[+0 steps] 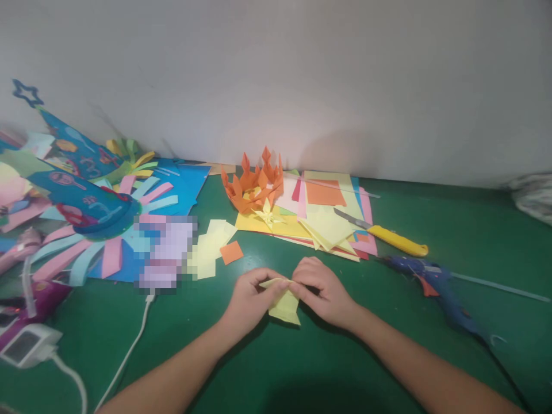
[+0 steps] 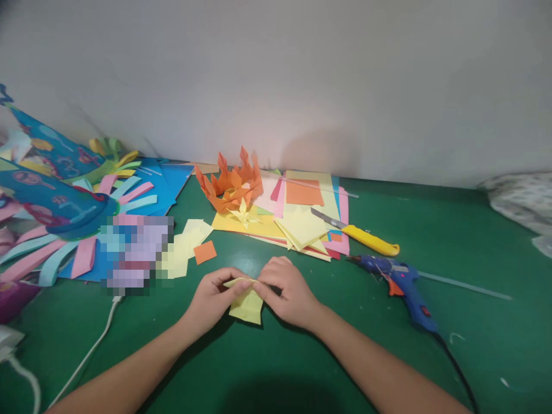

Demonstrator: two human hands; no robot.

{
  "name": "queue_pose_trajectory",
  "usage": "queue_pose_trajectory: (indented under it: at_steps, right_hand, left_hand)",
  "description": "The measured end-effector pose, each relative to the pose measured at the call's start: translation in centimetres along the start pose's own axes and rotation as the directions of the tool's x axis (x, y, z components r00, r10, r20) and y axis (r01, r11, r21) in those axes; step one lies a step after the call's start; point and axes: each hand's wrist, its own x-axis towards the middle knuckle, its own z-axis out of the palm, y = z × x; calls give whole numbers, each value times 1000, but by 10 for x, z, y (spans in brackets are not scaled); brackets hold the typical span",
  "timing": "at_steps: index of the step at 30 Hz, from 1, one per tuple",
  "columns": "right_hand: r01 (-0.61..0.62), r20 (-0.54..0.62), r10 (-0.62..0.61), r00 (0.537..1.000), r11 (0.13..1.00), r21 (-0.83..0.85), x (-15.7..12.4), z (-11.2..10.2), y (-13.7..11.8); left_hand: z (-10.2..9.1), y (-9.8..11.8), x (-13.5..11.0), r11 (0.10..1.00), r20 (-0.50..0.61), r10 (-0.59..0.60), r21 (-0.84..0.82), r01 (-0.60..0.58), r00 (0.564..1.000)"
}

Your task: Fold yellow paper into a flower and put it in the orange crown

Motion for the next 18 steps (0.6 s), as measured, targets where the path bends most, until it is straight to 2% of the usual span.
queue_pose_trajectory:
  at_steps: [9, 14, 18]
  right_hand:
    - [-73, -109, 85, 990, 991, 110, 5, -5, -4]
    - [-93, -163, 115, 980, 986, 135, 5, -4, -5]
    - [-161, -256, 196, 947, 975, 151, 5, -4, -2]
  left_hand:
    - [-3, 3, 3, 987, -77, -39, -161, 26, 996]
    - [-3, 1, 3, 986, -69, -58, -161, 46, 996]
    - [-3, -2, 5, 987, -91, -75, -149, 61, 993]
